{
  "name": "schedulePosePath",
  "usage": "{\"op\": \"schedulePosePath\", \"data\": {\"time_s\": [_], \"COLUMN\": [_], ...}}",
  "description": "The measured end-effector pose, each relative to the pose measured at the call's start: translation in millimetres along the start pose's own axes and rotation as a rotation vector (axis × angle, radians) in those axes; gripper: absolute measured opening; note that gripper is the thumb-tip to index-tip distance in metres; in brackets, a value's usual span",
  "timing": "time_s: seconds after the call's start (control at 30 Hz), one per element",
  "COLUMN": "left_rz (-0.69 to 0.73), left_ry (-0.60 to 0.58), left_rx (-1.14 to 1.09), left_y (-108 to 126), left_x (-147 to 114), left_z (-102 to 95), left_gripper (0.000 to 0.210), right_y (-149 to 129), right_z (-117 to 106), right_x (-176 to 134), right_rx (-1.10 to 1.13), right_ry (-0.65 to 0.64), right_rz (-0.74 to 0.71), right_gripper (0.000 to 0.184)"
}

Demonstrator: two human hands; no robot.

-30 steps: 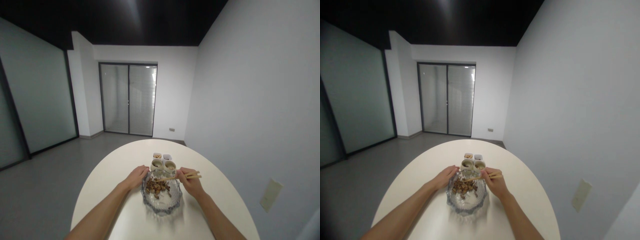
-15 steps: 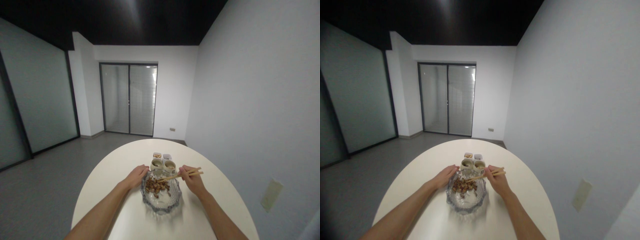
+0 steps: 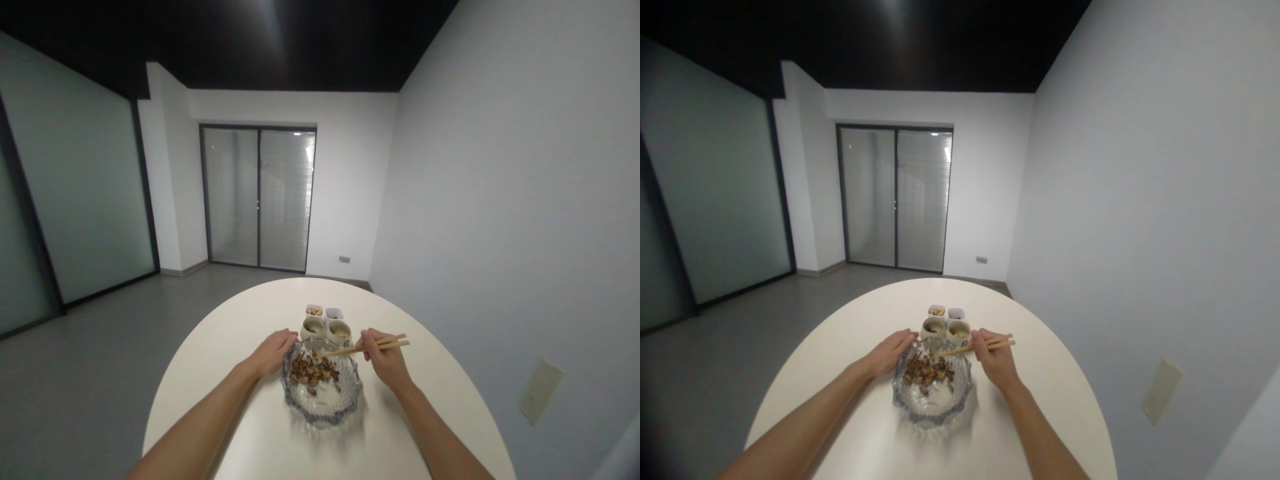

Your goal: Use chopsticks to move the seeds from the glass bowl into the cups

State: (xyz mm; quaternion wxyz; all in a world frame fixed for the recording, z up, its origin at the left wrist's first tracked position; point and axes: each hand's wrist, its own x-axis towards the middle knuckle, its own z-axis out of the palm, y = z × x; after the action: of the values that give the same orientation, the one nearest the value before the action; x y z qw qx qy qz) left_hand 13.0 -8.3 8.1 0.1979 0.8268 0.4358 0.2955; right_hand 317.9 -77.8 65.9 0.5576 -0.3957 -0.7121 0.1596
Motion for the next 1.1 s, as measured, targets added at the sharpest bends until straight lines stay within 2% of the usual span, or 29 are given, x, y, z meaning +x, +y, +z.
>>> {"op": "schedulePosePath", "data": {"time_s": [0.13,0.27,0.4,0.8,1.1], "left_rz": [0.016,0.019,0.014,-0.008,0.018], "left_ry": [-0.010,-0.004,0.002,-0.005,0.010], "left_rx": [0.010,0.008,-0.002,0.006,0.003], "left_y": [-1.5,-3.2,-6.9,-9.1,-8.8], "left_x": [0.6,0.9,1.5,1.9,1.2], "left_z": [0.7,1.5,3.5,4.6,4.5], "left_gripper": [0.067,0.066,0.065,0.065,0.060], "right_y": [5.4,9.2,6.9,4.4,6.9], "right_z": [-1.4,-1.5,1.2,4.1,0.6], "right_x": [0.8,1.0,0.7,0.9,2.6], "right_rx": [0.009,0.000,-0.014,-0.019,0.011], "right_ry": [0.032,0.012,-0.012,0.030,0.140], "right_rz": [0.023,0.044,0.050,0.076,0.071], "right_gripper": [0.068,0.069,0.069,0.068,0.069]}}
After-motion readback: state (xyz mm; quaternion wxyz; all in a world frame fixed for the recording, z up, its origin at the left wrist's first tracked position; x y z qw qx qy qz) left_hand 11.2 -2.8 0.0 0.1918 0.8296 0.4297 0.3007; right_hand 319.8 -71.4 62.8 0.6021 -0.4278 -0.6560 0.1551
